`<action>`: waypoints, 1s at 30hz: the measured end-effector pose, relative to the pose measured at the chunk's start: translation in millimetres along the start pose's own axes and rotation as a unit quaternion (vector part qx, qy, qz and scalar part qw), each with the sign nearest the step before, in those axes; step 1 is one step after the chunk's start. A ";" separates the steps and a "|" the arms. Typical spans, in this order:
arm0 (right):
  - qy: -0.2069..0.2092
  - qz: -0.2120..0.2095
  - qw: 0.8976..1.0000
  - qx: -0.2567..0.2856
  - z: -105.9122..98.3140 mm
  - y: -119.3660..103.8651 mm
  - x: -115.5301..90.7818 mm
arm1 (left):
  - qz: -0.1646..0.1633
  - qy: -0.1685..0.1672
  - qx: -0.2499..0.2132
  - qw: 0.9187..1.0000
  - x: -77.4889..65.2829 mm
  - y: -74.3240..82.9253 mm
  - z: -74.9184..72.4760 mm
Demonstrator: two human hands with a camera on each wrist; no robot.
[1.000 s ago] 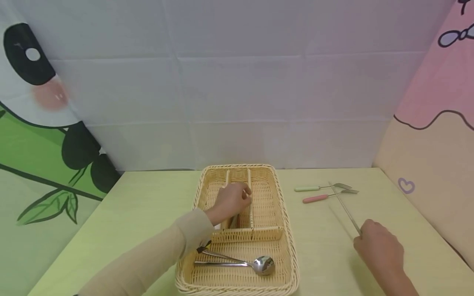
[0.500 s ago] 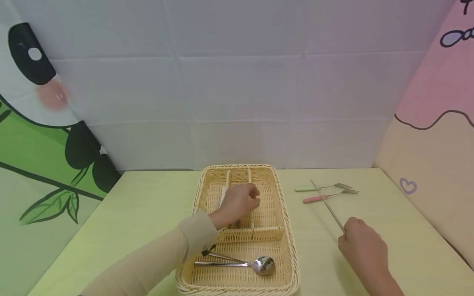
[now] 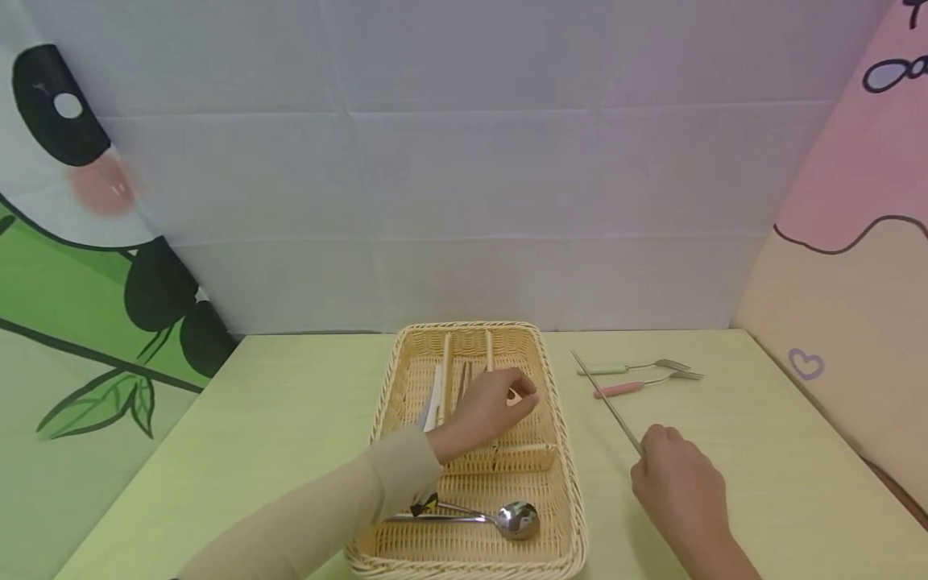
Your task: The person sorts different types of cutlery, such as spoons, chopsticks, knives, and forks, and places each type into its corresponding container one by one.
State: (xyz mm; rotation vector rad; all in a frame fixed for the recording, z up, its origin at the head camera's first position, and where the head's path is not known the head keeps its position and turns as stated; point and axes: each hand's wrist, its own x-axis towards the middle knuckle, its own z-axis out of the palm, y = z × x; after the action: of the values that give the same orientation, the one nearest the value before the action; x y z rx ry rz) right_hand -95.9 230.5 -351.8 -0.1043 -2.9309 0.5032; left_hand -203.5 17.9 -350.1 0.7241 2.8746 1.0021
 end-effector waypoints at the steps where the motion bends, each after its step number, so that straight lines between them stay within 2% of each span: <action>1: 0.000 -0.001 1.000 0.000 0.2 -1.8 -0.1 | -0.002 -0.001 -0.004 1.000 0.0 0.8 1.1; 4: 0.000 -0.002 1.000 0.005 0.9 -7.0 -0.7 | -0.001 -0.006 -0.030 1.000 -0.2 2.7 3.7; 9: 0.016 -0.014 1.000 0.012 3.0 -17.3 -2.3 | 0.001 -0.019 -0.106 0.994 -2.0 4.1 5.6; 13: 0.028 -0.023 0.999 0.016 5.3 -24.4 -2.3 | 0.004 -0.025 -0.134 0.991 -2.1 4.2 7.1; 18: 0.037 -0.030 0.999 0.017 6.7 -30.8 -2.5 | 0.014 -0.027 -0.147 0.989 -1.2 4.0 9.1; 30: 0.027 -0.040 0.999 0.018 11.4 -40.9 -4.3 | 0.026 -0.025 -0.154 0.987 -0.1 6.6 9.9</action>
State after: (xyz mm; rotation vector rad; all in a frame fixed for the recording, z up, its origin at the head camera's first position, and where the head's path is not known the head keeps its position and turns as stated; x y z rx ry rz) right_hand -95.4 187.9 -349.2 0.0035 -2.8593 0.5335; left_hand -199.0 28.2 -354.1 0.7870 2.5841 1.3704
